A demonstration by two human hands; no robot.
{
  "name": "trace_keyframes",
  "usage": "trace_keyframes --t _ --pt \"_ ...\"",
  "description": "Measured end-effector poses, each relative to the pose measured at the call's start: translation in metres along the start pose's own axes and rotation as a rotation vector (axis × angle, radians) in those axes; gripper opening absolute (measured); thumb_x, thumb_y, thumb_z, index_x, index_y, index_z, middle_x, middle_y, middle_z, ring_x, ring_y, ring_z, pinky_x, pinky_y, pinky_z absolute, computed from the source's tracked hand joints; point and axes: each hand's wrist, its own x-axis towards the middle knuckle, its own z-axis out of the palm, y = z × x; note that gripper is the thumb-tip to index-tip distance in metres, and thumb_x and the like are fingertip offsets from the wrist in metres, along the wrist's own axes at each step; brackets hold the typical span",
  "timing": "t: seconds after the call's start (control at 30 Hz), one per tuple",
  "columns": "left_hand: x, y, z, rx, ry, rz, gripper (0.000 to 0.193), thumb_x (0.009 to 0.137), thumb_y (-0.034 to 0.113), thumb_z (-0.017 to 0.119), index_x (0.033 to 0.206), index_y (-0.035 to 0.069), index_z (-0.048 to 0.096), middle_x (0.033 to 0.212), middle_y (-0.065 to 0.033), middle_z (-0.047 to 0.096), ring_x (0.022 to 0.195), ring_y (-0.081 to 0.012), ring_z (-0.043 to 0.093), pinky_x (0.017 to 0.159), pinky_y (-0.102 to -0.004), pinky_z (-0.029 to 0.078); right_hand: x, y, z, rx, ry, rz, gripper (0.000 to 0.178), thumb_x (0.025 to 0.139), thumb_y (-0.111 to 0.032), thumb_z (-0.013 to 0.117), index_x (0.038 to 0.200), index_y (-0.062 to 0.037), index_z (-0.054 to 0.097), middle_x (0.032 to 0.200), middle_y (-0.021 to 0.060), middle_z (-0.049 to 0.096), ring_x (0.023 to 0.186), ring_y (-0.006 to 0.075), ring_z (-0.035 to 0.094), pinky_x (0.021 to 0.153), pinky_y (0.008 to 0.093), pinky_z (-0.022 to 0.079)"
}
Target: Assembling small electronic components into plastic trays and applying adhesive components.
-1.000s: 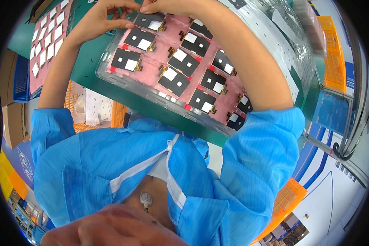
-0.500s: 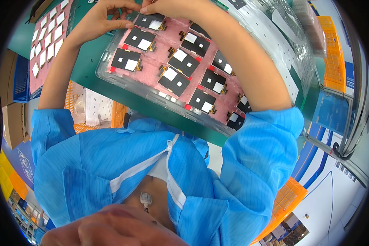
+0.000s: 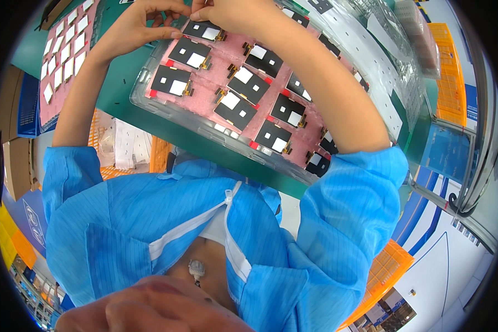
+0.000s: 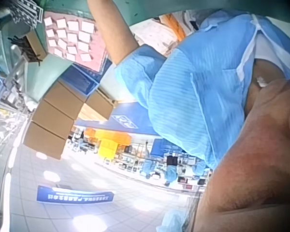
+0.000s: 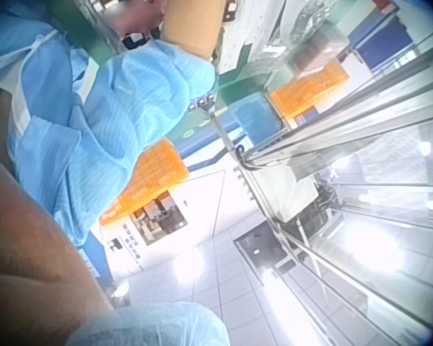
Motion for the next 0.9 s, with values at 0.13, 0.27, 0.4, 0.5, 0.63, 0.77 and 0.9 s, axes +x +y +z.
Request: trace_keyframes --t 0.13,0.27,0.4,0.5,0.63,0.77,0.9 --pt "0.004 0.003 0.001 -0.007 -0.012 0.008 0.033 0.079 0.011 0.085 0.108 0.001 0.071 0.091 -0.0024 0.057 0.082 -0.0119 0.056 0.071 -0.0270 0.046 0.006 0.019 0.014 -0.082 -0.026 0.135 0.014 0.077 -0.013 0.079 0.081 -0.0022 0.071 0.079 0.0137 0.069 0.075 0.0299 0.068 0.067 0.0393 0.052" --pt "0.003 0.007 0.000 0.034 -0.015 0.022 0.033 0.080 0.013 0.084 0.109 0.002 0.071 0.091 -0.0026 0.057 0.082 -0.0129 0.056 0.071 -0.0283 0.046 0.001 0.021 0.021 -0.116 0.041 0.062 0.017 0.077 -0.015 0.080 0.081 -0.0027 0.069 0.078 0.0145 0.068 0.076 0.0321 0.067 0.067 0.0408 0.051" --pt "0.006 0.008 -0.002 0.123 -0.045 0.024 0.033 0.082 0.013 0.083 0.110 0.002 0.071 0.093 -0.0036 0.060 0.084 -0.0135 0.058 0.073 -0.0290 0.048 -0.005 0.025 0.022 -0.290 0.209 0.010 0.023 0.077 -0.021 0.081 0.084 -0.0038 0.068 0.077 0.0143 0.068 0.075 0.0325 0.067 0.065 0.0411 0.050" --pt "0.007 0.008 -0.003 0.018 -0.066 -0.063 0.031 0.084 0.013 0.080 0.111 0.001 0.071 0.096 -0.0046 0.062 0.088 -0.0131 0.061 0.074 -0.0286 0.049 -0.009 0.013 0.019 -0.101 0.040 0.268 0.024 0.079 -0.025 0.080 0.080 -0.0044 0.067 0.072 0.0124 0.068 0.070 0.0311 0.067 0.063 0.0409 0.050" --pt "0.023 -0.051 0.000 -0.142 0.012 0.702 0.021 0.089 0.013 0.075 0.104 -0.001 0.072 0.090 -0.0054 0.068 0.082 -0.0114 0.063 0.073 -0.0273 0.051 -0.006 0.009 0.020 -0.071 0.023 0.292 0.023 0.084 -0.025 0.076 0.080 -0.0037 0.069 0.072 0.0142 0.069 0.066 0.0298 0.066 0.061 0.0391 0.049" --pt "0.025 -0.035 0.010 0.074 0.104 -0.051 0.019 0.088 0.017 0.074 0.101 0.003 0.072 0.088 0.0003 0.068 0.077 -0.0071 0.058 0.068 -0.0240 0.045 -0.011 0.020 0.019 -0.240 0.043 0.346 0.033 0.077 -0.044 0.082 0.079 -0.0127 0.072 0.068 -0.0002 0.069 0.064 0.0157 0.066 0.059 0.0323 0.049" --pt "0.021 -0.019 0.009 0.163 0.148 -0.086 0.015 0.090 0.014 0.069 0.093 0.000 0.071 0.080 -0.0006 0.067 0.072 -0.0058 0.057 0.065 -0.0234 0.046 -0.014 0.022 0.020 -0.296 0.112 0.207 0.037 0.082 -0.048 0.076 0.078 -0.0120 0.068 0.064 -0.0019 0.066 0.058 0.0166 0.063 0.056 0.0336 0.046"
